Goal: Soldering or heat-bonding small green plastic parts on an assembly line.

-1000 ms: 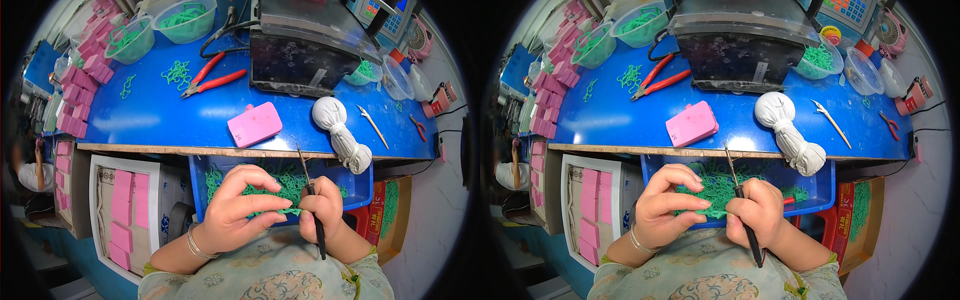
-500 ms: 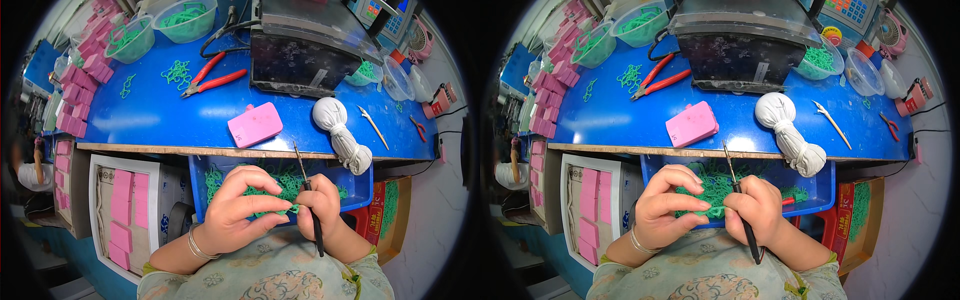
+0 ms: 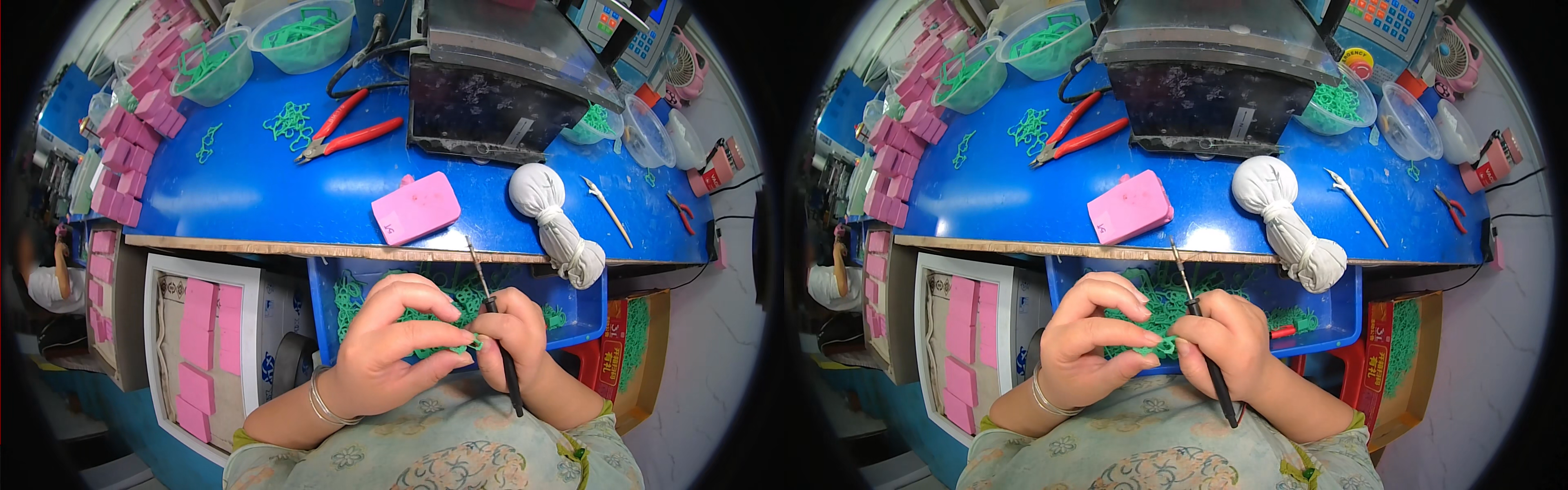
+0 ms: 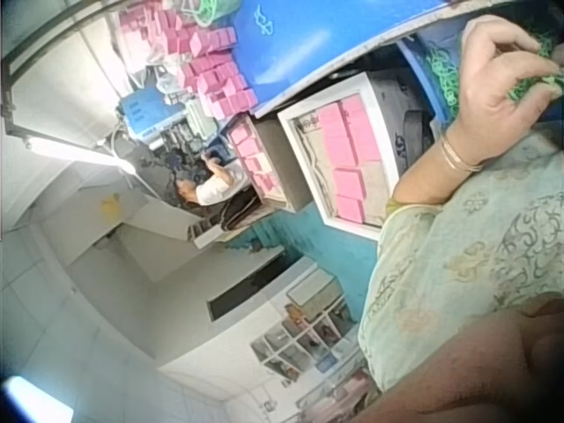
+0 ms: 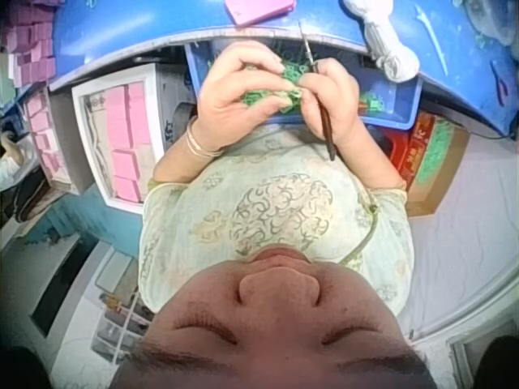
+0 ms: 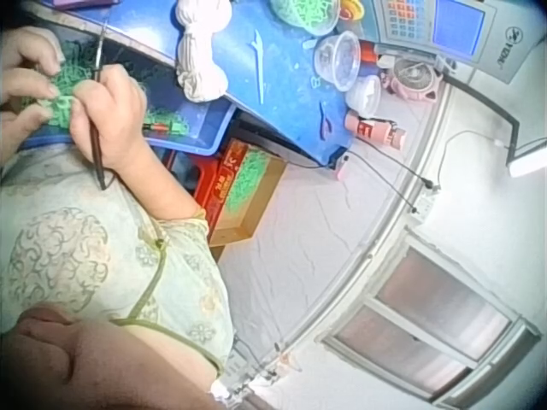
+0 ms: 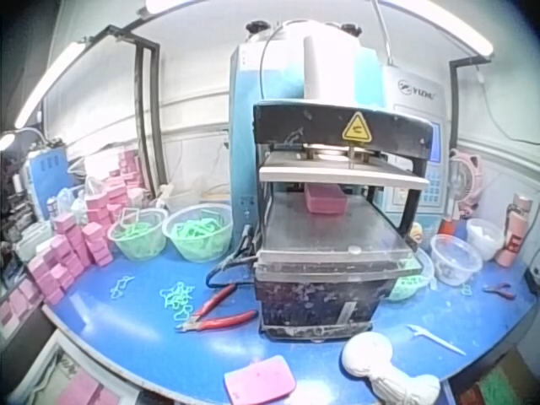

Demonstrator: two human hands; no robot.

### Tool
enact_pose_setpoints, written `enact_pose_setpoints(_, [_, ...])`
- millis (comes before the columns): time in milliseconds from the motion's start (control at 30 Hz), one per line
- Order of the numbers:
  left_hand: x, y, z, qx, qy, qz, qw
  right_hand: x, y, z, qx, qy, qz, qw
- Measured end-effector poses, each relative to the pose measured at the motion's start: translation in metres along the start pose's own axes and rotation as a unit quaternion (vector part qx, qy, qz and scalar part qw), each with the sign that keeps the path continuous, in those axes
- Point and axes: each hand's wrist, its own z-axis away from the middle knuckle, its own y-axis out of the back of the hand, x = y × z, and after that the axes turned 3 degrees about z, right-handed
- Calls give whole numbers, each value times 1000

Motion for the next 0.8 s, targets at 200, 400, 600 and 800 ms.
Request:
enact_pose_setpoints(200, [8, -4, 0, 87, 80, 62, 991, -6, 6, -4, 36, -20, 22, 999])
enact_pose_setpoints(400, [1, 3, -4, -18, -15, -114, 993, -16, 12, -11, -15, 2, 107, 994])
enact_pose_setpoints(600, [0, 2, -2, -4, 11, -100, 995, -21, 13, -12, 3, 27, 127, 992])
enact_pose_setpoints(800, [-2, 1, -1, 1, 13, -88, 996, -23, 12, -12, 11, 40, 131, 991])
